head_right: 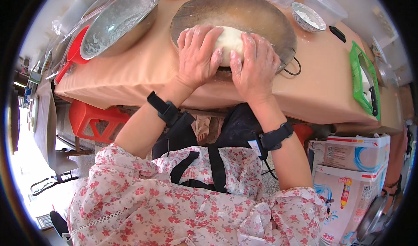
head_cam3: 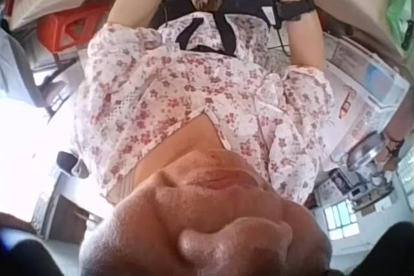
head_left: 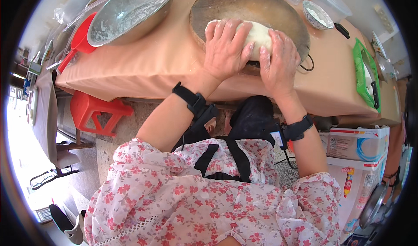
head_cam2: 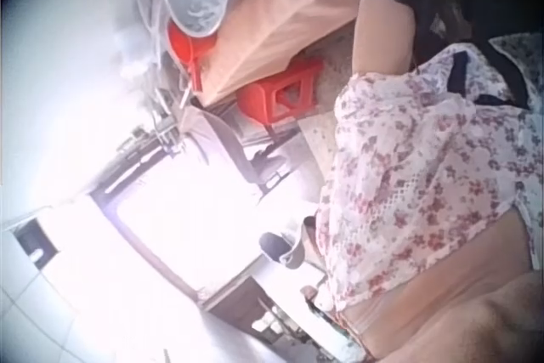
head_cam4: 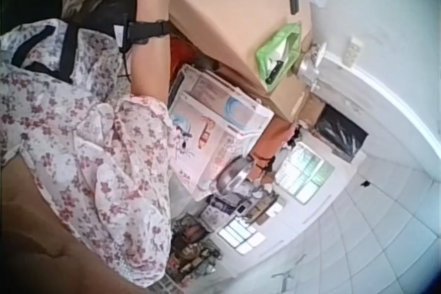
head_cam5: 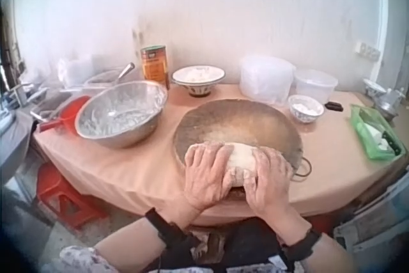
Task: The recorder is kneading a large piece of white dough on a wooden cutting board.
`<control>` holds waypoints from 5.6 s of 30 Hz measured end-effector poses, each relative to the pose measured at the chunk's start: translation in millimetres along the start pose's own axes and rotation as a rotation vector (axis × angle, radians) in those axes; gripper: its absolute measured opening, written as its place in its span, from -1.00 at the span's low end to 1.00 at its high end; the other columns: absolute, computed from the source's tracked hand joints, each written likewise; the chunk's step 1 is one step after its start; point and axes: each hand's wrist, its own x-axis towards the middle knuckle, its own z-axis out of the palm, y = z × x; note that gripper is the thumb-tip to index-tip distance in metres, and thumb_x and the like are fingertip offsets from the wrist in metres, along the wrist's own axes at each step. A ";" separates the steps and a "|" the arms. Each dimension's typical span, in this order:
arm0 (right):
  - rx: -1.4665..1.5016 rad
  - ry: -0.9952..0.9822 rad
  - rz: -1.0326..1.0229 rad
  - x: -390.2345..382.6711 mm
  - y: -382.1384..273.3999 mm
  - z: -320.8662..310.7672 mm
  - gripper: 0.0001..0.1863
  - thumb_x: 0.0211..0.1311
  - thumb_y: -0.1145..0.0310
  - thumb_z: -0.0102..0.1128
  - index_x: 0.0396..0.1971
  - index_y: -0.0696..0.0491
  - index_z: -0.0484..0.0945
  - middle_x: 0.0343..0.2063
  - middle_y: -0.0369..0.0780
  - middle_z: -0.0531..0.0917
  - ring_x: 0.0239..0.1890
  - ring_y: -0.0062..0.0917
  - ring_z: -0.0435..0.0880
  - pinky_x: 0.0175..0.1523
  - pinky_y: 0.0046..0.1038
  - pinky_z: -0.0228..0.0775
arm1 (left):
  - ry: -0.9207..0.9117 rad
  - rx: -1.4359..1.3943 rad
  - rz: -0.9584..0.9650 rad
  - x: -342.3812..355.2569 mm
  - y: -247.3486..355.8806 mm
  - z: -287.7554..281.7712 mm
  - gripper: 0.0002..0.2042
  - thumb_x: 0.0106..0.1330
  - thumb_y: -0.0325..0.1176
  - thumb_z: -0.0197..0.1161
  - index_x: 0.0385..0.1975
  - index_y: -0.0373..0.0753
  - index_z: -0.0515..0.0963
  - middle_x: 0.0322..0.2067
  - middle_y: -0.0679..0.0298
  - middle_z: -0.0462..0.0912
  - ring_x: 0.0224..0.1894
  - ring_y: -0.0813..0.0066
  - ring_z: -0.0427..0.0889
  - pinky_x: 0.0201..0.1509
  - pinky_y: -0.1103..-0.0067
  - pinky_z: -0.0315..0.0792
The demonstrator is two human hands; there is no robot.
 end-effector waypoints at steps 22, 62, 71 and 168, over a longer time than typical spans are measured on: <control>0.200 -0.413 0.326 76.5 20.3 11.7 -0.46 0.37 -0.12 -0.24 0.01 -0.08 0.56 -0.06 -0.10 0.62 0.04 -0.10 0.55 0.10 0.10 0.23 | -0.200 -0.068 -0.208 29.6 -7.6 15.0 -0.72 0.37 -0.12 0.00 -0.13 -0.08 0.56 -0.07 0.26 0.56 0.09 0.17 0.44 0.24 0.16 0.12; 0.124 -0.375 0.370 81.3 31.3 21.2 -0.57 0.35 0.05 -0.16 -0.24 0.01 0.63 -0.27 -0.03 0.67 -0.18 -0.05 0.61 -0.07 -0.11 0.42 | -0.461 0.069 -0.451 74.0 -13.1 41.8 -0.57 0.36 -0.05 -0.15 -0.38 -0.20 0.62 -0.27 0.12 0.64 -0.12 0.05 0.55 0.02 0.18 0.31; 0.078 -0.147 0.111 39.5 13.8 5.1 -0.65 0.28 0.14 -0.01 -0.10 0.02 0.57 -0.19 -0.08 0.62 -0.09 -0.14 0.57 -0.02 -0.12 0.35 | -0.197 0.019 -0.223 31.1 3.9 14.9 -0.75 0.31 -0.18 0.02 -0.17 -0.11 0.56 -0.18 0.21 0.59 -0.04 0.16 0.50 0.10 0.24 0.24; 0.424 -0.116 0.098 -16.3 10.3 -42.7 -0.38 -0.02 0.40 0.39 0.11 0.06 0.39 0.11 -0.03 0.40 0.15 -0.09 0.40 0.22 -0.18 0.27 | -0.512 -0.224 -0.242 14.2 -0.1 -55.6 -0.26 -0.16 -0.23 0.53 0.14 -0.11 0.38 0.07 0.09 0.40 0.15 0.00 0.31 0.24 0.27 0.32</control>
